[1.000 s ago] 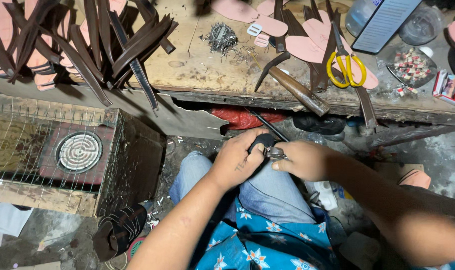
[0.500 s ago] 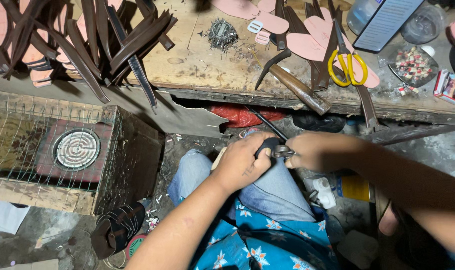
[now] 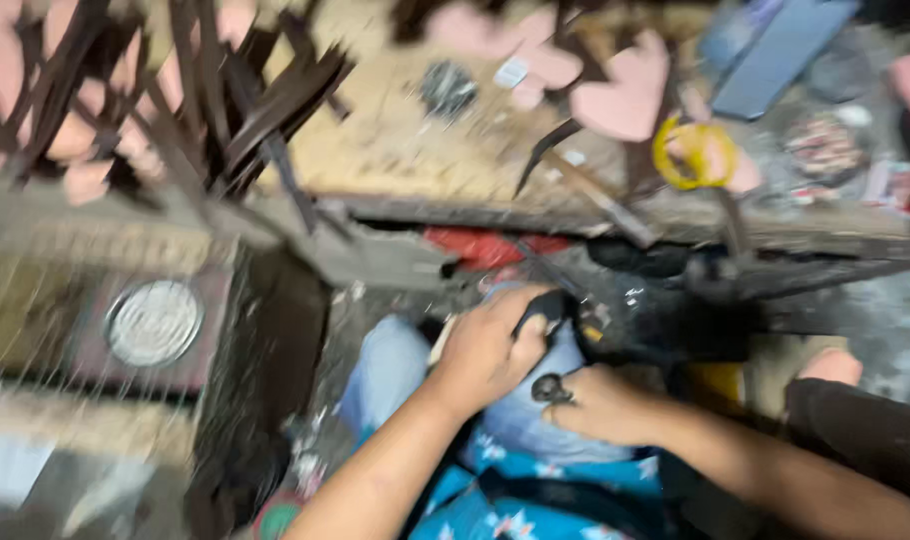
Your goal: The person sits on the floor and works a black shoe upper over its last, using pincers to pull and grip the upper material and a hammer to tap and set it in place. They turn the shoe over, press the insole, and repeatedly reposition the shoe while shaping the upper around the sole edge.
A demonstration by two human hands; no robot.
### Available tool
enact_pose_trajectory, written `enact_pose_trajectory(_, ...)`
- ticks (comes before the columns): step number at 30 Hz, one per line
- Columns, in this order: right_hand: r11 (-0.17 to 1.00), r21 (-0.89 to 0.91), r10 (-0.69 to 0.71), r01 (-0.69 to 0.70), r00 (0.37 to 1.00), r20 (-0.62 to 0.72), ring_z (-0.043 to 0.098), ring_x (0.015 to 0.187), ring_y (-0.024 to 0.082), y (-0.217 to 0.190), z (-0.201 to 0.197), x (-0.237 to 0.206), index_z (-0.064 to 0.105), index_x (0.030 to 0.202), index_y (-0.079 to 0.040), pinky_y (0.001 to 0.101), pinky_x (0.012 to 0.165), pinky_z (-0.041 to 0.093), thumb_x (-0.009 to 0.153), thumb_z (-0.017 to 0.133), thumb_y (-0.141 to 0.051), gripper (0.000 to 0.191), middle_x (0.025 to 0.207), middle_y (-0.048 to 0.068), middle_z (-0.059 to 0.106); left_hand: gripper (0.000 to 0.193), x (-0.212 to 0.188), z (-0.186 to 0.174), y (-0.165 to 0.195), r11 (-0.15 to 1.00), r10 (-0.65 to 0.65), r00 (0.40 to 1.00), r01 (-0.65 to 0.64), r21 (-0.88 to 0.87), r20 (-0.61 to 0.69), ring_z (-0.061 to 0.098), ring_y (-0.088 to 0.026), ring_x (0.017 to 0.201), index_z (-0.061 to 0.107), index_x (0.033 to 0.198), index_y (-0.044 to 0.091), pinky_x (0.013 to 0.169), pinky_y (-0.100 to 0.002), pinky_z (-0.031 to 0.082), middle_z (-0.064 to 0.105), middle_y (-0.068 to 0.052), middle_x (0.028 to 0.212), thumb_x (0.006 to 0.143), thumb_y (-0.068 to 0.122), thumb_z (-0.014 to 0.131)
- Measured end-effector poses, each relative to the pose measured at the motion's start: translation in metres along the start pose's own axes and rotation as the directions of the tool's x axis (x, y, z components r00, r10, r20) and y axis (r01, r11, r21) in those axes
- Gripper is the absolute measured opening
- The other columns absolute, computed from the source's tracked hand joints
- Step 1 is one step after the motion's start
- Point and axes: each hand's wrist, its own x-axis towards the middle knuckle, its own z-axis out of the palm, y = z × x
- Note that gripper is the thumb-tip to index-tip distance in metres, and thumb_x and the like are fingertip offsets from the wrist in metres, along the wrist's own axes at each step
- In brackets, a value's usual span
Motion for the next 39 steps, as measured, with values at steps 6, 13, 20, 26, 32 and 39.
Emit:
enact_pose_trajectory(6, 0.997, 0.04, -0.069, 0.072, 0.994, -0.089, 0.071, 0.078, 0.032, 0.018, -0.038, -0.004, 0.068, 0.096, -0.007, 0.0426, 0.074, 0.054, 0.088, 0.069, -0.04, 0.035, 0.086, 0.018, 0.073, 0.033, 0.005, 0.001, 0.008, 0.996, -0.06, 0.996, 0.064, -0.06, 0.069, 0.071, -0.041, 0.101, 0.066, 0.122, 0.006, 0.086, -0.046, 0.057, 0.073, -0.02, 0.11, 0.093, 0.019, 0.057)
enact_pose_trajectory(13, 0.999, -0.014, -0.03, 0.03, 1.0, 0.008, 0.072, 0.082, 0.031, 0.004, -0.082, -0.005, 0.067, 0.097, -0.006, 0.0424, 0.075, 0.054, 0.09, 0.066, -0.041, 0.036, 0.086, 0.019, 0.073, 0.034, -0.004, 0.013, 0.013, 1.0, 0.003, 0.999, -0.003, -0.015, 0.045, 0.068, -0.042, 0.106, 0.065, 0.122, 0.004, 0.092, -0.046, 0.055, 0.07, -0.022, 0.114, 0.091, 0.017, 0.06)
enact_pose_trajectory(20, 0.979, -0.151, -0.13, 0.138, 0.99, 0.062, 0.07, 0.084, 0.033, 0.007, -0.102, -0.003, 0.069, 0.097, -0.007, 0.0451, 0.075, 0.052, 0.088, 0.066, -0.041, 0.036, 0.087, 0.017, 0.072, 0.037, -0.005, 0.021, 0.014, 0.999, 0.02, 0.998, -0.022, 0.041, 0.058, 0.068, -0.043, 0.102, 0.064, 0.124, 0.003, 0.09, -0.049, 0.054, 0.069, -0.023, 0.11, 0.09, 0.015, 0.062)
enact_pose_trajectory(26, 0.99, -0.119, 0.095, -0.074, 0.979, 0.183, 0.068, 0.065, 0.028, 0.01, -0.096, -0.001, 0.072, 0.082, -0.001, 0.0432, 0.066, 0.053, 0.088, 0.068, -0.044, 0.043, 0.067, 0.017, 0.068, 0.038, -0.012, 0.023, 0.015, 0.998, 0.015, 0.997, -0.02, 0.06, 0.076, 0.07, -0.042, 0.101, 0.064, 0.126, 0.003, 0.089, -0.049, 0.054, 0.071, -0.023, 0.106, 0.089, 0.015, 0.063)
enact_pose_trajectory(32, 0.955, 0.265, -0.066, 0.135, 0.965, -0.255, 0.067, 0.06, 0.018, 0.013, -0.044, 0.003, 0.073, 0.083, -0.002, 0.0385, 0.061, 0.053, 0.087, 0.065, -0.032, 0.031, 0.065, 0.015, 0.071, 0.037, -0.01, 0.023, 0.012, 0.998, -0.014, 0.999, 0.012, 0.054, 0.037, 0.069, -0.042, 0.101, 0.064, 0.124, 0.002, 0.089, -0.047, 0.055, 0.071, -0.024, 0.107, 0.088, 0.015, 0.065)
enact_pose_trajectory(39, 0.929, 0.296, -0.057, 0.222, 0.876, -0.479, 0.072, 0.065, 0.017, 0.012, -0.024, 0.017, 0.075, 0.089, -0.006, 0.0374, 0.061, 0.054, 0.089, 0.066, -0.029, 0.025, 0.072, 0.015, 0.074, 0.036, -0.008, 0.024, 0.009, 0.999, 0.024, 1.0, -0.023, 0.046, -0.015, 0.068, -0.041, 0.105, 0.063, 0.122, -0.001, 0.093, -0.046, 0.055, 0.069, -0.024, 0.113, 0.089, 0.014, 0.063)
